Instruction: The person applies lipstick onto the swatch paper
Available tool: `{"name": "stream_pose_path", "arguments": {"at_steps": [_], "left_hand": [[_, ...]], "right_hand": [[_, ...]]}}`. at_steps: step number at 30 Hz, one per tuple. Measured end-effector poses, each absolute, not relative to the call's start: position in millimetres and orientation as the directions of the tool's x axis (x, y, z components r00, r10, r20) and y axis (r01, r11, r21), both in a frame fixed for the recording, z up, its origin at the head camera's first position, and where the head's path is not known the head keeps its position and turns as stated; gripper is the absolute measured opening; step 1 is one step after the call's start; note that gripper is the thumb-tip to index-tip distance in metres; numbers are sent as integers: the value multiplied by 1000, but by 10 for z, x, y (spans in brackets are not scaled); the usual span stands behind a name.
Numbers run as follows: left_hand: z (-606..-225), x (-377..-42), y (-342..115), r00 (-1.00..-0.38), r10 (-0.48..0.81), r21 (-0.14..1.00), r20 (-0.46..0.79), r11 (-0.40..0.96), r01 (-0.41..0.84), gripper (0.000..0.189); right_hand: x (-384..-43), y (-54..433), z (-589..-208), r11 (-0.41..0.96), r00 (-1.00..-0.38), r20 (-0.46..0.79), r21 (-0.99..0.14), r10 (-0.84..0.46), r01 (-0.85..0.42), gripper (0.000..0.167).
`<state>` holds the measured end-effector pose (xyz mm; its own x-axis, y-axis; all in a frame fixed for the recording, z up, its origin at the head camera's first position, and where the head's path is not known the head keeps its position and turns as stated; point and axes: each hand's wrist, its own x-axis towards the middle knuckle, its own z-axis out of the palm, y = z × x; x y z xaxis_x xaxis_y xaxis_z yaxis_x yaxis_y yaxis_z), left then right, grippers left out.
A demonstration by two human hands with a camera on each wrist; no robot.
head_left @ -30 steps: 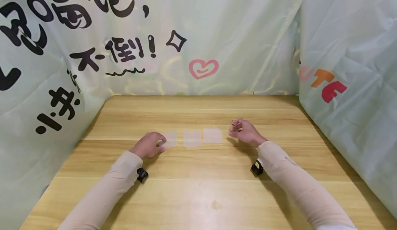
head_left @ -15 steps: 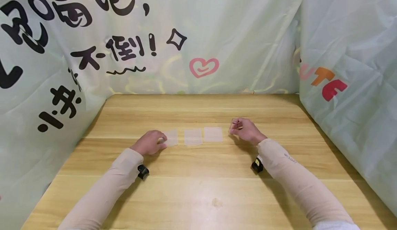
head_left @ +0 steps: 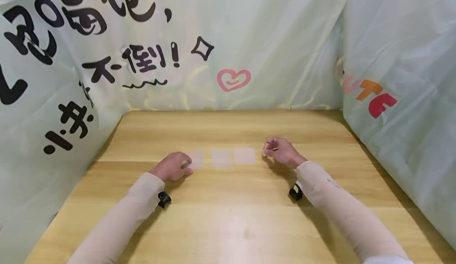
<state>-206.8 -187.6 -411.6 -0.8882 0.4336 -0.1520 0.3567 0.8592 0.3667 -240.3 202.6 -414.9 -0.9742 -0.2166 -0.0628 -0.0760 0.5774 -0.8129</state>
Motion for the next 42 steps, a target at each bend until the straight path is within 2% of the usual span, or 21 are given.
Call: {"name": "stream_pose_path", "arguments": {"at_steps": [8,18,33,39,42], "left_hand": [[-4120,-2045,-1878,-890,432,369,-143,858,357,30],[-4135,-2089,-1870,-882,445,357,-155,857,370,32],[-4119,-2063,-1856,-886,436,363,-155,859,360,32],[-4063,-2048,-1812,-882,460,377,-101,838,394,36],[-4015,-2036,-1751,-873,482,395,-67,817,421,38]], "right_hand": [[-2368,2003,-4066,576,-968,-77,-814,-238,-77,11],[-2372,1979,-3925,623,-970,-65,-776,-233,-98,37],[-2287,1904,-3755,579,-960,0,-797,-280,-169,36],[-2243,1844,-3683,565,-954,21,-802,-298,-194,21],[-2211,1811,-3645,567,-951,18,-800,-308,-199,19]]}}
